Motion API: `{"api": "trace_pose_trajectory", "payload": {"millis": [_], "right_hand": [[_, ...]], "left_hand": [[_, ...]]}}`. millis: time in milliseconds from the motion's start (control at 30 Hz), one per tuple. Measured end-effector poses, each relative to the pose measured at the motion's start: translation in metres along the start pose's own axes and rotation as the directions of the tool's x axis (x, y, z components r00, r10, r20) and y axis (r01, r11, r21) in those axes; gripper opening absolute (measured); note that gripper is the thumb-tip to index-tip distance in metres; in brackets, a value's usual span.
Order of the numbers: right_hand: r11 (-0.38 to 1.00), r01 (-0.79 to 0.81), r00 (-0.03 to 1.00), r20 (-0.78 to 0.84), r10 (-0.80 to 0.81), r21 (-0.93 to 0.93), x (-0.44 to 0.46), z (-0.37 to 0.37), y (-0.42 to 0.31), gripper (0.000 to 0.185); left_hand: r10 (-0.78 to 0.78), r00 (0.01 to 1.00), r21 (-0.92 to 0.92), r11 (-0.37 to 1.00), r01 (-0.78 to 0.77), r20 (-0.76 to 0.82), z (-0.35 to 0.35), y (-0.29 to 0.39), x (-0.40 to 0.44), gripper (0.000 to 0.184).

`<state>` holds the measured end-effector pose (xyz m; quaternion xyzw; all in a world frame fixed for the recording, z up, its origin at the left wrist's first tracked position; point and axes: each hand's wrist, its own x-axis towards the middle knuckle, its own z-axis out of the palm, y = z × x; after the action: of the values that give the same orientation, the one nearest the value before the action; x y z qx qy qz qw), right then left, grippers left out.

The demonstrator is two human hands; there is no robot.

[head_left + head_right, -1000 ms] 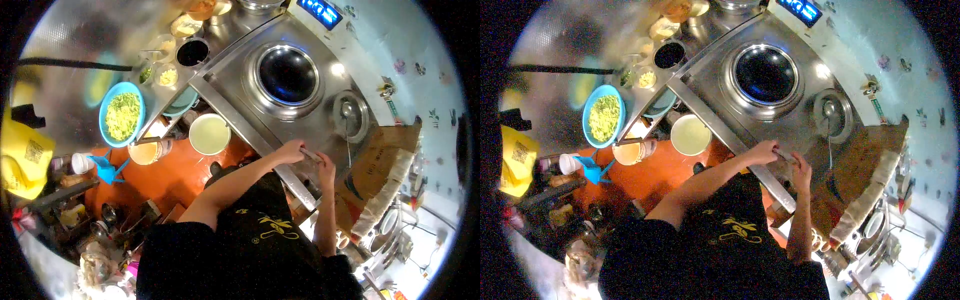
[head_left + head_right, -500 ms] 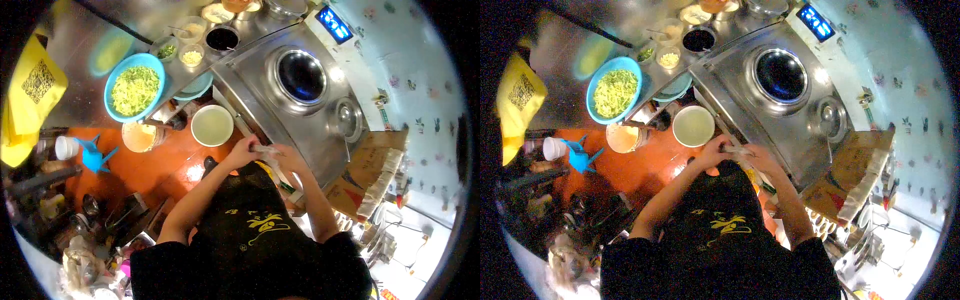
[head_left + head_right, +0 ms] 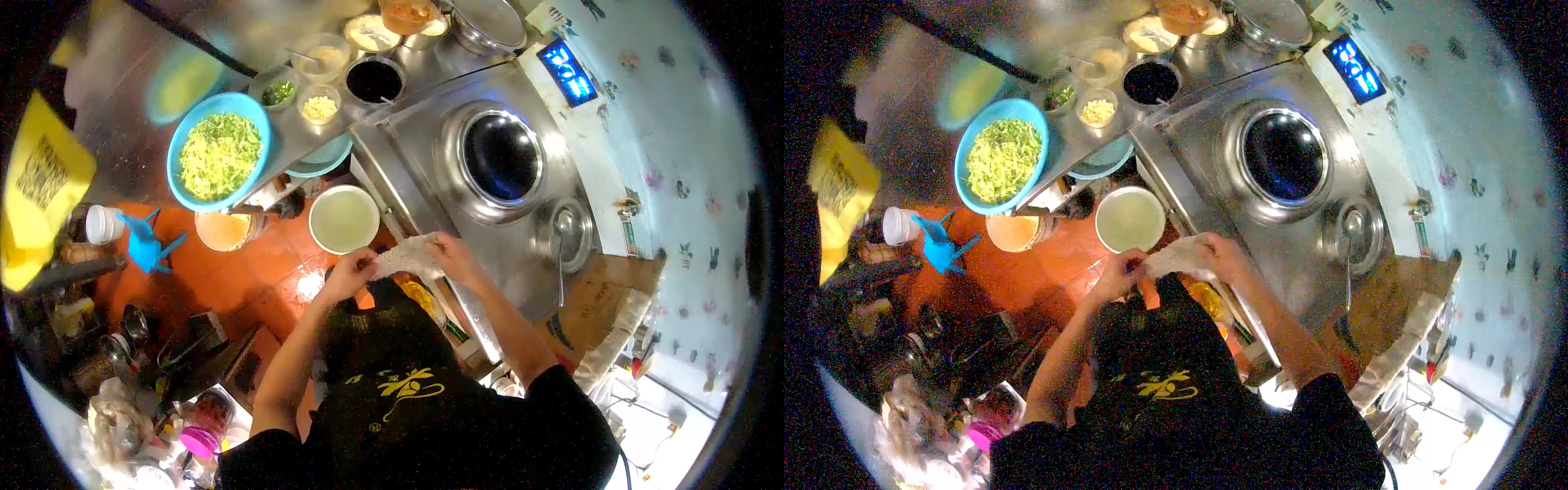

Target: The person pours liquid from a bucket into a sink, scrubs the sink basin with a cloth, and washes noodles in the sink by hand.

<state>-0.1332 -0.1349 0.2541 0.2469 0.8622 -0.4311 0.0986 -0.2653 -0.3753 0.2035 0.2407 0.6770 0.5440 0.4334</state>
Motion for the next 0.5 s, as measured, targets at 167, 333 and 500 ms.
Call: {"api": "trace_pose_trajectory", "payload": {"millis": [167,333,500], "right_hand": [[0.963,0.243,0.93,-0.254,-0.265,-0.115,0.137,0.01,0.02,0.038],[0.679,0.264,0.829,-0.198,-0.523,-0.685,0.217,0.079,0.027,0.066],[0.619,0.213,0.832,-0.191,-0.52,-0.756,0.213,0.104,0.054,0.057]], "left_hand": [[-0.068,0.941,-0.177,0.984,0.008,-0.333,-0.015,-0.06,0.109,0.015],[-0.122,0.776,-0.082,0.992,0.091,-0.619,-0.036,-0.101,0.126,0.029],[-0.321,0.849,-0.146,0.947,0.286,-0.42,-0.008,-0.149,0.005,0.019]]}}
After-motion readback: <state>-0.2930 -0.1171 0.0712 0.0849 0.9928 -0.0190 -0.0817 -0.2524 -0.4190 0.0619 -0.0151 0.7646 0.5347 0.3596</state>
